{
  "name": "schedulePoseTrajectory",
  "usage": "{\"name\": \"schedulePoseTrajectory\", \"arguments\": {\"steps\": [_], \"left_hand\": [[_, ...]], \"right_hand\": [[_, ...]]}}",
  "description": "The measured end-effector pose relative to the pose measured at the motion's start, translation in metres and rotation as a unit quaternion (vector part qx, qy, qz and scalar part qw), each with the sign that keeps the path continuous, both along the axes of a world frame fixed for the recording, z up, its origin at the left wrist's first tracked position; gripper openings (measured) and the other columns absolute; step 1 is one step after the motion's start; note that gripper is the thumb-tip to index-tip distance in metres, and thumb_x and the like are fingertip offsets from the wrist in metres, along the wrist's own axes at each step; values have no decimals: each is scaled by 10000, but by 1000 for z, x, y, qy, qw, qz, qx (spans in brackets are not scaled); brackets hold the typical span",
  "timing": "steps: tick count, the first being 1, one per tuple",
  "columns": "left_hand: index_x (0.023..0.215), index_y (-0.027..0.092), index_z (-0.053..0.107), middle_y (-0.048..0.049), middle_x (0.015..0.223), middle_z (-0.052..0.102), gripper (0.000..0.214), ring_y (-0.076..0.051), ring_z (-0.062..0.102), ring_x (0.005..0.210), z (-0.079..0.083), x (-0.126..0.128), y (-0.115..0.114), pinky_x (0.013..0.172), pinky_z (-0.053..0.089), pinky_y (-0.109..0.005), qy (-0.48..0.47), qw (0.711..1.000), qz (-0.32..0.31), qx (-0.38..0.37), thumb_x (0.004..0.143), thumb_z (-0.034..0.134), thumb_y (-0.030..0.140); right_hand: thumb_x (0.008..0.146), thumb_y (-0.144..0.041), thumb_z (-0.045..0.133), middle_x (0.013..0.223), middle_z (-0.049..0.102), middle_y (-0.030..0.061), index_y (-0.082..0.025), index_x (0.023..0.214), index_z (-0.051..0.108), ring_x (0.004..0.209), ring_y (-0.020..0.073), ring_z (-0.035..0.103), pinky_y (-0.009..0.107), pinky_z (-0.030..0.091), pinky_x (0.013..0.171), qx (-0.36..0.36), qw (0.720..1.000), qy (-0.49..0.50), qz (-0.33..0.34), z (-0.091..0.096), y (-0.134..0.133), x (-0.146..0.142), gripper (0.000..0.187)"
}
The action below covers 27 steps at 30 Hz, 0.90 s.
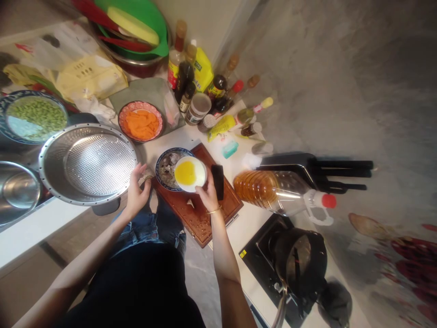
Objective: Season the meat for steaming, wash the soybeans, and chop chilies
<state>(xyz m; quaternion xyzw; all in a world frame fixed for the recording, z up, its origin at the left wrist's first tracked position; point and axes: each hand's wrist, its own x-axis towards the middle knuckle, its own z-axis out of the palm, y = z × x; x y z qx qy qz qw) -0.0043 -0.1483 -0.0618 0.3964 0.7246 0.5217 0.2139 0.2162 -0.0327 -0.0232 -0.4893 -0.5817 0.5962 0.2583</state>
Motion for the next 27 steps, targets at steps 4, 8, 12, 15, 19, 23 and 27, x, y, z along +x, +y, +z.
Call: {"name": "schedulePoseTrajectory", "arguments": {"steps": [4, 8, 12, 15, 19, 23, 27], "left_hand": [[1412, 207, 347, -160, 1386, 493, 534, -254, 480, 1301, -1, 0, 0, 1104, 387, -511, -7, 1000, 1, 7, 898, 491, 179], [1421, 213, 341, -159, 1396, 489, 535, -257, 490, 1290, 1, 3, 3, 1101, 391, -503, -19, 1000, 2, 14, 905, 484, 195], [1408, 207, 362, -159, 1382, 506, 522, -259, 503, 1277, 4, 6, 5, 1097, 394, -496, -16, 1000, 3, 15, 903, 493, 197], [1408, 203, 362, -160, 1383, 502, 519, -262, 493, 1292, 6, 8, 6, 1099, 392, -491, -18, 1000, -3, 15, 905, 491, 197], [1414, 204, 357, -156, 1385, 501, 529, -264, 481, 1303, 7, 8, 7, 1099, 390, -485, -18, 1000, -7, 17, 903, 495, 192], [1418, 206, 350, -156, 1394, 493, 539, -259, 483, 1301, 7, 8, 9, 1088, 400, -477, -19, 1000, -6, 20, 898, 491, 176], [1420, 208, 343, -153, 1388, 499, 547, -258, 484, 1300, 5, 8, 12, 1087, 402, -483, -13, 1000, -9, 24, 894, 485, 166]], "right_hand": [[731, -268, 632, 1528, 373, 68, -252, 1470, 319, 1388, 296, 388, 466, 442, 1080, 12, 1000, 20, -16, -1, 5, -7, 803], [685, -204, 671, 1495, 426, 68, -242, 1431, 394, 1399, 291, 367, 456, 391, 1117, 34, 998, 36, -50, 0, 11, -11, 796], [647, -182, 703, 1506, 413, 55, -268, 1419, 405, 1398, 313, 358, 486, 471, 1043, 4, 996, 58, -71, 1, 15, -9, 832], [657, -199, 702, 1488, 434, 38, -305, 1424, 386, 1342, 324, 431, 504, 560, 924, -56, 992, 79, -77, 0, 14, -6, 836], [699, -226, 647, 1336, 585, 27, -310, 1353, 462, 1203, 319, 567, 533, 604, 822, -145, 976, 129, -100, -1, 11, -1, 685], [705, -237, 618, 1165, 684, 36, -255, 1234, 551, 1103, 321, 632, 588, 579, 843, -218, 957, 163, -101, 4, 10, 5, 533], [711, -256, 603, 1150, 694, 41, -248, 1177, 580, 1125, 329, 625, 625, 523, 925, -249, 950, 171, -84, 13, 12, 13, 467]]}}
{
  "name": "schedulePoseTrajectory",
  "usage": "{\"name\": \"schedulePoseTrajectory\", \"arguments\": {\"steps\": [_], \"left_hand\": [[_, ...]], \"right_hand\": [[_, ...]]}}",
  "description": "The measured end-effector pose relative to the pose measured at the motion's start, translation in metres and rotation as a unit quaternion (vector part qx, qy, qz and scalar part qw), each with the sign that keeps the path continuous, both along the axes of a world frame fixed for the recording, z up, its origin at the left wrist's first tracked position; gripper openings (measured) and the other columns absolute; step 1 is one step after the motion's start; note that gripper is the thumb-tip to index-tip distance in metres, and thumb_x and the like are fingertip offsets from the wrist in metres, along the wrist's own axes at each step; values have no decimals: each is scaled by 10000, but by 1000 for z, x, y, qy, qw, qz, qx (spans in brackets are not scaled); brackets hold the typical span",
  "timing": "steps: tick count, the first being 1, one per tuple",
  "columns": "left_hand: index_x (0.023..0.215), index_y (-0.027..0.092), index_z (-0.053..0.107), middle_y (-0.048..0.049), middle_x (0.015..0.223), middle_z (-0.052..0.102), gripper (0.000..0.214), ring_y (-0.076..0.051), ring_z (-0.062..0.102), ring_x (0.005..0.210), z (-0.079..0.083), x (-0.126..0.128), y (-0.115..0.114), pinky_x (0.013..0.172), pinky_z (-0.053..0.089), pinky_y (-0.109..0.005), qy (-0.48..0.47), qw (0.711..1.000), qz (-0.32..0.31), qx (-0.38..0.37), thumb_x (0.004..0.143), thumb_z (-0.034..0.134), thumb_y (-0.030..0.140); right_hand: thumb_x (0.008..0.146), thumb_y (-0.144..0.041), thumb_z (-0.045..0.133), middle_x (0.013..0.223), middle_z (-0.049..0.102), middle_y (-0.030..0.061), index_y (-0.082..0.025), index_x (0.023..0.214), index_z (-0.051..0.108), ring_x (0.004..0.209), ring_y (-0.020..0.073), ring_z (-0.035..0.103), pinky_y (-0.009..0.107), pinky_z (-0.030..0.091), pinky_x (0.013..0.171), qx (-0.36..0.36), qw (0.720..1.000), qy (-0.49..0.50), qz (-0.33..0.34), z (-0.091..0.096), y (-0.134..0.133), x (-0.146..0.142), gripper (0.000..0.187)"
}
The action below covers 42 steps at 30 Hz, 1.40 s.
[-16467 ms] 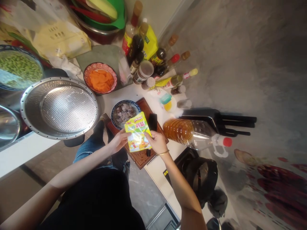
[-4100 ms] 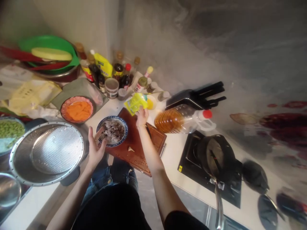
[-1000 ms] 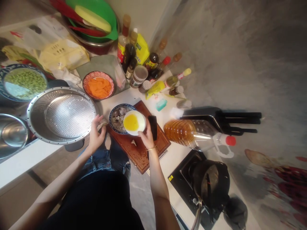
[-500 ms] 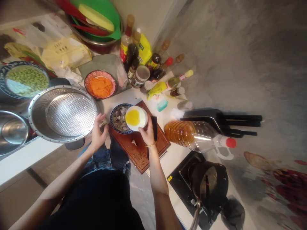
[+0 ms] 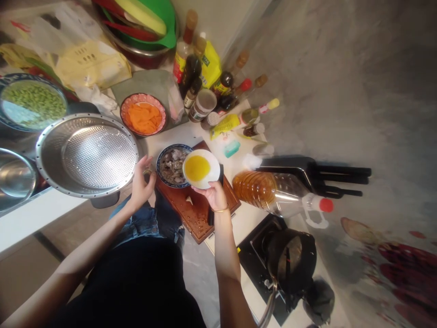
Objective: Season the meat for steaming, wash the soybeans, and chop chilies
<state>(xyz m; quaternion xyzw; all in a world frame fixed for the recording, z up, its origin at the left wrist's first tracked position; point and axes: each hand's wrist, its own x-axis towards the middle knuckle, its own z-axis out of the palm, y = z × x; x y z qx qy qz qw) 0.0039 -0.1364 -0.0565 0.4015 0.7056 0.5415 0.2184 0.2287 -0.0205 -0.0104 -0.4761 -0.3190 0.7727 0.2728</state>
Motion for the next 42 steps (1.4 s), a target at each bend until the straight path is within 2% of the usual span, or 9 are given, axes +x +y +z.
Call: {"name": "schedulePoseTrajectory", "arguments": {"steps": [6, 17, 25, 30, 33, 39, 42], "left_hand": [[1422, 213, 344, -143, 1397, 492, 552, -252, 457, 1327, -7, 3, 2, 1103, 386, -483, -3, 1000, 0, 8, 889, 477, 155], [1427, 204, 338, -145, 1388, 508, 563, -248, 486, 1297, -11, 1, -2, 1082, 405, -472, -11, 1000, 14, 15, 885, 477, 143], [1424, 215, 355, -136, 1392, 509, 569, -251, 487, 1292, -11, 2, -2, 1082, 407, -479, -16, 1000, 7, 9, 874, 478, 135], [1419, 227, 368, -123, 1388, 515, 571, -252, 480, 1292, -10, 1, 1, 1089, 400, -486, -11, 1000, 5, 7, 868, 488, 134], [1418, 223, 370, -123, 1390, 512, 567, -249, 478, 1290, -10, 0, 0, 1086, 403, -477, -4, 1000, 6, 7, 871, 483, 130], [1418, 206, 364, -131, 1371, 516, 565, -242, 483, 1273, -8, -3, 0, 1057, 419, -455, 19, 1000, 14, 9, 872, 470, 109], [1384, 208, 420, -107, 1237, 611, 522, -241, 524, 1189, -6, -13, 22, 1017, 434, -441, 64, 998, -24, 11, 876, 446, 93]], "right_hand": [[690, -261, 590, 1135, 704, 26, -251, 1162, 602, 1084, 309, 649, 616, 487, 985, 9, 1000, -23, -8, 5, 7, 10, 472], [652, -240, 582, 1170, 693, 11, -262, 1138, 612, 1100, 272, 648, 590, 450, 1036, 6, 998, -57, -26, -32, 10, 15, 487], [669, -258, 590, 1178, 686, 7, -290, 1185, 563, 1165, 294, 609, 615, 449, 1017, 15, 998, -67, 4, -30, -3, 11, 518], [737, -240, 534, 1175, 673, -4, -281, 1169, 554, 1171, 290, 600, 498, 510, 981, 41, 998, -39, 19, -28, -13, -6, 435], [754, -238, 520, 1187, 663, -7, -273, 1210, 536, 1168, 281, 600, 457, 526, 966, 39, 999, -26, 19, -30, -17, -14, 457], [708, -287, 563, 1226, 652, 40, -257, 1221, 545, 1170, 287, 604, 550, 479, 1028, 32, 999, -32, -12, -35, -22, -17, 515], [691, -275, 581, 1218, 659, 26, -260, 1186, 570, 1157, 275, 611, 560, 456, 1052, 26, 998, -28, -41, -34, -24, -16, 495]]}}
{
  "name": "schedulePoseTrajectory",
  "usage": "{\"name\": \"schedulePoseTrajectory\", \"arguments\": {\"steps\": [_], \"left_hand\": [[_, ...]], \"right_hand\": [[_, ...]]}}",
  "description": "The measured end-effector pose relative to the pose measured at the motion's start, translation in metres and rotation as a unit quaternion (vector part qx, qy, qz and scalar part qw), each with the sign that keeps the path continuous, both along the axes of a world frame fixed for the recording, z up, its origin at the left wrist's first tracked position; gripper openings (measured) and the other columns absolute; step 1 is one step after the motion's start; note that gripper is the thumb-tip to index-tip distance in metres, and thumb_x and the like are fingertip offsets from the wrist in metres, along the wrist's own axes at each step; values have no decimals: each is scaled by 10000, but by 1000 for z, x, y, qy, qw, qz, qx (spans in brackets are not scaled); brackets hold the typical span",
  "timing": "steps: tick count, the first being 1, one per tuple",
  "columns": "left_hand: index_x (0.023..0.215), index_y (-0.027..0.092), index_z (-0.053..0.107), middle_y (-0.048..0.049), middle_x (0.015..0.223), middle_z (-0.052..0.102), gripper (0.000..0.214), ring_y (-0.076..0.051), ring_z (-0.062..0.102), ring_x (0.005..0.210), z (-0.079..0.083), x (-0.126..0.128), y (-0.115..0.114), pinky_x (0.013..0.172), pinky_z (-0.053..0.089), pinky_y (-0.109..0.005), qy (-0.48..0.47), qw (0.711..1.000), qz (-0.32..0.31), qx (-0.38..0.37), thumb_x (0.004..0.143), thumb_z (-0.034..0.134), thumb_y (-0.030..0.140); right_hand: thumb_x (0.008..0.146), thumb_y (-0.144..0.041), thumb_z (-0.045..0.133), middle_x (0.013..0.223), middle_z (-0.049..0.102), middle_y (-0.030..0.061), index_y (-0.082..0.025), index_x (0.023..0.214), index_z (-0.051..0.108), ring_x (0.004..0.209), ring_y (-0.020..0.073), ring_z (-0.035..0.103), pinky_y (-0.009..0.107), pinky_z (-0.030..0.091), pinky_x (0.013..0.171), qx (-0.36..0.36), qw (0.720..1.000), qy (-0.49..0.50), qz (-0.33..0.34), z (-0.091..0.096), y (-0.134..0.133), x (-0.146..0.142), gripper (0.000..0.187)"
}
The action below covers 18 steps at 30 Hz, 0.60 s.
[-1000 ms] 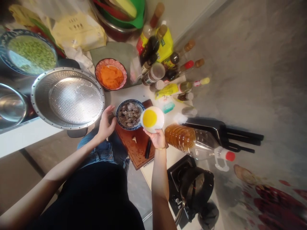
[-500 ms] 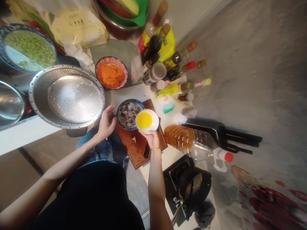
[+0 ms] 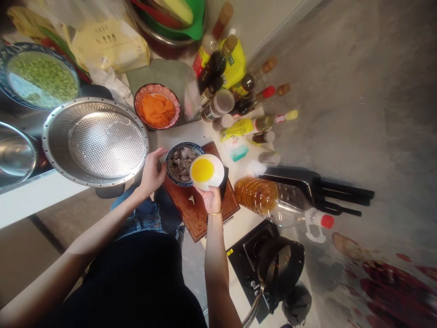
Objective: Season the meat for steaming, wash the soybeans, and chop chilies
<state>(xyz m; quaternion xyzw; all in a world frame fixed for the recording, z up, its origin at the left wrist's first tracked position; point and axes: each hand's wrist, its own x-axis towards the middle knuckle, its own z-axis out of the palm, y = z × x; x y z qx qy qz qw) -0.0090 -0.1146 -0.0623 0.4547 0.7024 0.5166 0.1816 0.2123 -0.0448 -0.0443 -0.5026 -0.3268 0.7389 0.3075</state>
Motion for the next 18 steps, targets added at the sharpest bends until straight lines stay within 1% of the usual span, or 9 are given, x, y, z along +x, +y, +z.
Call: {"name": "schedulePoseTrajectory", "arguments": {"steps": [1, 3, 6, 7, 9, 12, 14, 16, 18], "left_hand": [[1367, 207, 448, -98, 1163, 647, 503, -245, 538, 1143, 0, -4, 13, 993, 441, -435, 24, 999, -33, -5, 878, 441, 92], [1346, 199, 490, -90, 1039, 683, 482, -257, 555, 1061, -3, -13, 44, 940, 449, -417, 84, 989, -124, -21, 875, 449, 102], [1342, 174, 519, -110, 907, 672, 492, -275, 556, 1020, -8, -21, 90, 901, 430, -395, 198, 948, -245, -49, 858, 464, 107], [1350, 163, 515, -123, 894, 666, 499, -280, 555, 1017, -10, -22, 101, 892, 420, -394, 231, 932, -271, -61, 857, 459, 108], [1371, 131, 497, -157, 906, 662, 514, -295, 551, 1023, -11, -21, 116, 885, 400, -404, 283, 905, -305, -88, 859, 449, 114], [1392, 87, 464, -192, 948, 670, 564, -318, 538, 1059, -8, -20, 122, 909, 367, -433, 326, 877, -332, -117, 831, 492, 130], [1394, 71, 453, -192, 966, 676, 611, -324, 529, 1088, -4, -21, 120, 957, 332, -457, 327, 872, -344, -119, 793, 544, 138], [1391, 68, 448, -185, 987, 680, 638, -322, 525, 1104, 3, -22, 116, 1012, 284, -480, 306, 885, -334, -111, 772, 577, 152], [1400, 77, 423, -167, 997, 688, 660, -319, 529, 1102, 13, -22, 110, 1041, 252, -491, 259, 914, -295, -101, 772, 600, 182]], "right_hand": [[689, -270, 583, 1210, 664, 18, -263, 1174, 577, 1152, 271, 615, 558, 453, 1056, -1, 1000, 3, -7, 1, 0, 0, 485], [689, -266, 582, 1191, 675, 8, -268, 1159, 590, 1139, 263, 622, 555, 450, 1059, -3, 1000, 9, -17, 3, -1, 0, 470], [676, -253, 585, 1158, 693, 6, -259, 1140, 607, 1101, 256, 643, 552, 449, 1058, -12, 999, 22, -32, 5, -1, 1, 464], [671, -247, 586, 1146, 698, 8, -252, 1132, 612, 1089, 255, 648, 553, 449, 1056, -15, 999, 26, -39, 6, -2, 2, 462], [666, -242, 590, 1119, 708, 14, -237, 1115, 621, 1076, 254, 655, 552, 453, 1049, -19, 998, 33, -51, 8, -2, 2, 449], [661, -234, 602, 1108, 713, 12, -234, 1105, 623, 1064, 244, 660, 537, 474, 1030, -25, 996, 46, -68, 11, -2, 2, 444], [660, -228, 606, 1122, 709, 14, -235, 1124, 617, 1051, 237, 666, 519, 493, 1014, -27, 996, 53, -73, 13, -2, 2, 464], [656, -223, 602, 1109, 712, 17, -233, 1134, 613, 1027, 232, 674, 495, 519, 988, -29, 995, 56, -77, 15, -1, 2, 478], [660, -221, 588, 1065, 722, 8, -240, 1123, 615, 1000, 222, 681, 461, 549, 950, -28, 995, 56, -82, 18, -1, 2, 464]]}}
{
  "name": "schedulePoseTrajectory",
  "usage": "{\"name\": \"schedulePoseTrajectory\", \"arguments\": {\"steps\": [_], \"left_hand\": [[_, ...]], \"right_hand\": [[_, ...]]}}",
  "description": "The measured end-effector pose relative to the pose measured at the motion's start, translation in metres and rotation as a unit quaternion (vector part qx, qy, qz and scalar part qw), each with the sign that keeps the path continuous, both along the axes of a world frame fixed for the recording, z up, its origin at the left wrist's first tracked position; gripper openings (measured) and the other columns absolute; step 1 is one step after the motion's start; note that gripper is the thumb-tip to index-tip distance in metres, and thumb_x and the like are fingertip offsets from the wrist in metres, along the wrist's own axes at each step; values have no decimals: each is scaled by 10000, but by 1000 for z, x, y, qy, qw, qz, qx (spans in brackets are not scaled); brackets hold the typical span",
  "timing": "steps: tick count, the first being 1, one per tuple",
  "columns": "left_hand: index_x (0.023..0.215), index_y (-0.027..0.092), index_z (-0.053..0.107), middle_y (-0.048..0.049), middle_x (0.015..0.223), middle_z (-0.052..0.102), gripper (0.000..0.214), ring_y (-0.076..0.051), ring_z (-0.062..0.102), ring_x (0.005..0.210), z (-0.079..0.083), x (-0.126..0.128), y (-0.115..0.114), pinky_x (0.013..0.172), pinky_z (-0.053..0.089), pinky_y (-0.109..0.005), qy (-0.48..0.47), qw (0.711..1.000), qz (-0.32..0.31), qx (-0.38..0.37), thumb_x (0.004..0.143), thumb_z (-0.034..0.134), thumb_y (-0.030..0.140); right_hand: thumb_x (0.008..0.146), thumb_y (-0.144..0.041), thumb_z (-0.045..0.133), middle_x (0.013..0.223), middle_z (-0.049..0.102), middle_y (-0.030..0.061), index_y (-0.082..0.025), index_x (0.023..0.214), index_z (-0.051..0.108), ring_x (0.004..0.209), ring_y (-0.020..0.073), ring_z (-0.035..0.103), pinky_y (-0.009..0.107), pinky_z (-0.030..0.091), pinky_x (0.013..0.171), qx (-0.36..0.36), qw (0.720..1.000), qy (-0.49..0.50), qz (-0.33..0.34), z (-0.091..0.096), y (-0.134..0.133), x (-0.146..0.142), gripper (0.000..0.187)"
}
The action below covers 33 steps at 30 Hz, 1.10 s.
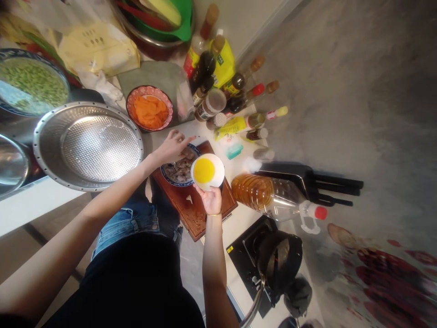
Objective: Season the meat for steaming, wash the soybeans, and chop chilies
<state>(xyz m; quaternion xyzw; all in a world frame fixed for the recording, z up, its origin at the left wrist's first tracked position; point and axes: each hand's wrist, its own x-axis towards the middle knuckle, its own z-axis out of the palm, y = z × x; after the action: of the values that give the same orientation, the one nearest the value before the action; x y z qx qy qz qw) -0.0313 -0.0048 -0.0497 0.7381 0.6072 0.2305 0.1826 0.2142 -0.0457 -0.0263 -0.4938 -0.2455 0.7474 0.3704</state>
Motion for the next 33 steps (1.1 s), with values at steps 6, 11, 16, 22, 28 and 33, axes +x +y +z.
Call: {"name": "schedulePoseTrajectory", "arguments": {"steps": [6, 11, 16, 22, 28, 33], "left_hand": [[1452, 165, 269, -81, 975, 728, 707, -284, 571, 1106, 27, 20, -28, 1001, 302, -458, -218, 960, 175, 2, 841, 605, 278], [1415, 207, 293, -57, 970, 730, 682, -264, 608, 1101, 27, 42, -45, 994, 319, -462, -315, 918, 241, -15, 835, 641, 297], [1337, 204, 363, -57, 960, 728, 622, -255, 647, 1035, 29, 53, -58, 1015, 317, -489, -382, 884, 269, -13, 807, 682, 266], [1295, 222, 381, -59, 950, 715, 577, -244, 660, 1002, 43, 66, -74, 997, 359, -472, -450, 855, 258, 4, 808, 688, 260], [1302, 204, 386, -62, 957, 729, 550, -257, 624, 1061, 42, 54, -79, 1017, 282, -475, -351, 880, 321, -15, 832, 646, 320], [1327, 155, 382, -64, 898, 739, 551, -276, 601, 1063, 36, 49, -78, 1016, 234, -467, -234, 927, 290, -43, 835, 593, 286]], "right_hand": [[660, -214, 567, 1021, 741, -18, -244, 1060, 646, 931, 192, 698, 318, 607, 800, -7, 1000, 10, -5, 9, 2, -3, 409], [657, -211, 559, 1013, 743, -23, -237, 1042, 659, 916, 179, 701, 291, 615, 773, -8, 1000, 12, -17, 13, 4, -10, 398], [652, -202, 555, 1046, 738, -37, -247, 1062, 662, 906, 159, 700, 265, 620, 748, 0, 999, 18, -29, 17, 4, -14, 426], [658, -215, 556, 1061, 730, -33, -252, 1080, 653, 910, 141, 690, 229, 609, 755, 24, 999, 10, -23, 18, 6, -12, 435], [673, -217, 546, 1070, 727, -23, -268, 1101, 657, 940, 161, 683, 286, 617, 762, 21, 1000, -8, -16, 19, 6, -4, 445], [667, -208, 519, 1077, 723, -36, -298, 1126, 648, 919, 159, 693, 297, 629, 706, 24, 1000, -8, -11, 28, 4, 0, 485]]}}
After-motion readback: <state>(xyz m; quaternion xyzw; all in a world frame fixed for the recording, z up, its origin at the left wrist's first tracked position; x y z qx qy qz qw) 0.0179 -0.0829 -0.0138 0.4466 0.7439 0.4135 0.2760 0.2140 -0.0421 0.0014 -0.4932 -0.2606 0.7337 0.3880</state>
